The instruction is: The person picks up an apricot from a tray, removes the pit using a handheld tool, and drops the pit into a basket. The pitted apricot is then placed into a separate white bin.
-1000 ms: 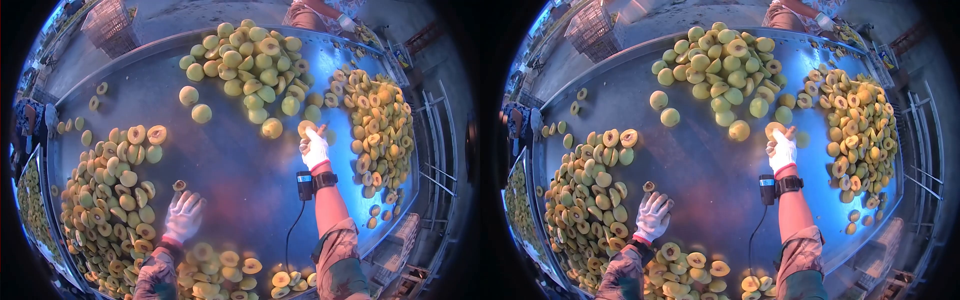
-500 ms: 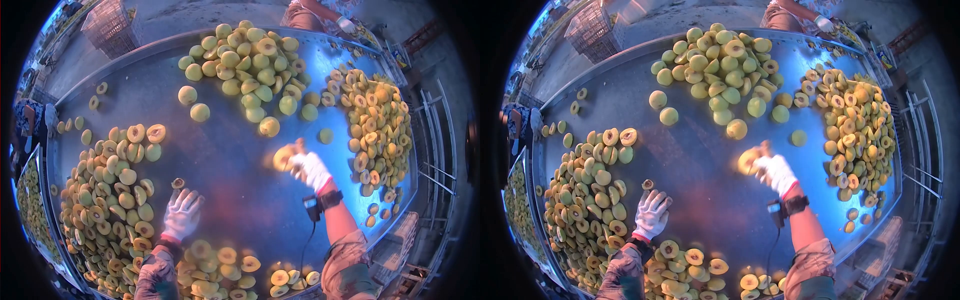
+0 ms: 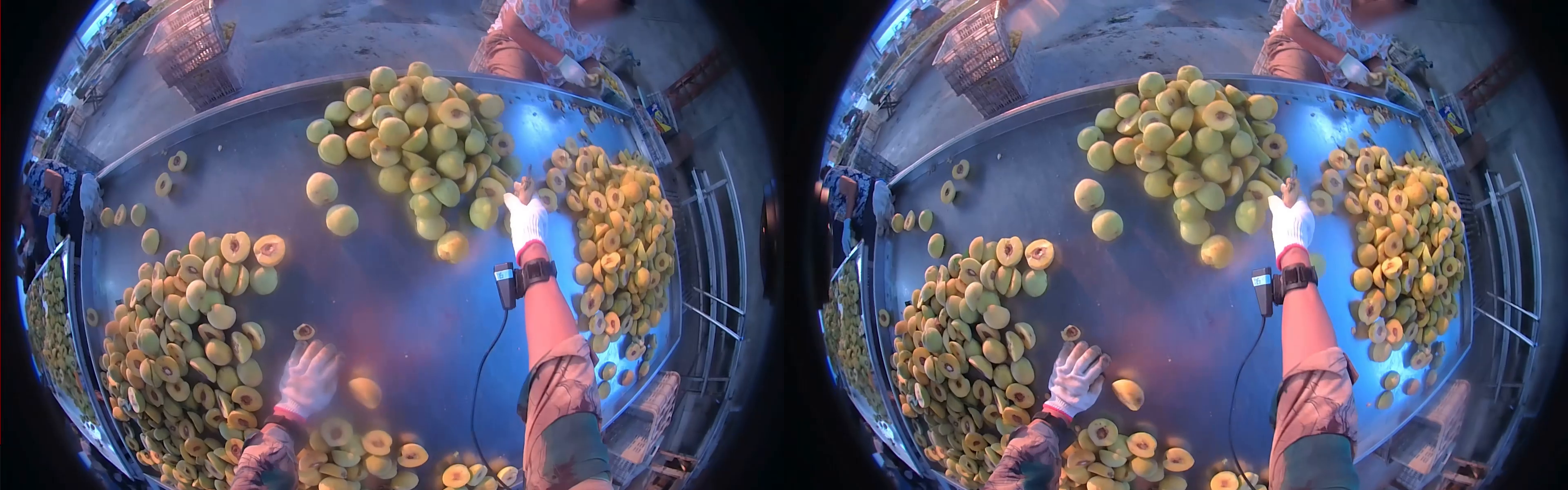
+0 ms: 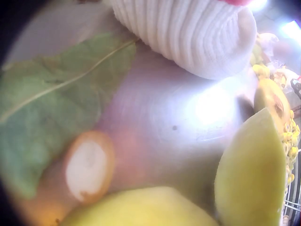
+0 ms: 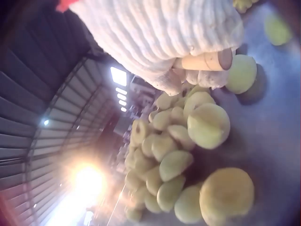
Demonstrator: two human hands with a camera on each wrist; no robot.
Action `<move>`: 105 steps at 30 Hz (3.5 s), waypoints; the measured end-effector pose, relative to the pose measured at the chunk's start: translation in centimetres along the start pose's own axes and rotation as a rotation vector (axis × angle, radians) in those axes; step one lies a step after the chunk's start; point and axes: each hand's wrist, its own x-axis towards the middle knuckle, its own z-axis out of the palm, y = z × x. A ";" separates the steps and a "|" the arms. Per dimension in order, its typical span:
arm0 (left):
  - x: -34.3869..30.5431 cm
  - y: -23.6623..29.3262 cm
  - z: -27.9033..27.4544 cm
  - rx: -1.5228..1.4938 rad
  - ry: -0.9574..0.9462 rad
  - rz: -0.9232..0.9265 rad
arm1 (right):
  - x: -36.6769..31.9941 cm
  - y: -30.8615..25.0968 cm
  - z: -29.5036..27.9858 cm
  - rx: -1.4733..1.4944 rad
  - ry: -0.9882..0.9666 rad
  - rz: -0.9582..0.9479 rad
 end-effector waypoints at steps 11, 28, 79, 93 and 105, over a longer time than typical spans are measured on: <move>0.4 0.5 -0.8 -0.019 0.019 -0.038 | 2.2 0.5 2.7 -0.565 -0.205 0.084; 0.7 0.1 -0.5 -0.019 0.025 0.012 | -20.2 -1.8 -11.4 -0.433 -1.007 0.764; 0.1 0.0 -0.3 -0.014 0.048 -0.040 | 0.7 -3.3 5.7 0.086 -0.389 0.115; -0.7 0.2 0.1 -0.039 0.075 -0.046 | -0.7 -0.9 3.4 0.409 -0.271 0.515; -1.7 -0.3 1.4 0.019 0.012 -0.061 | -19.5 -1.7 -9.7 0.266 -0.894 0.574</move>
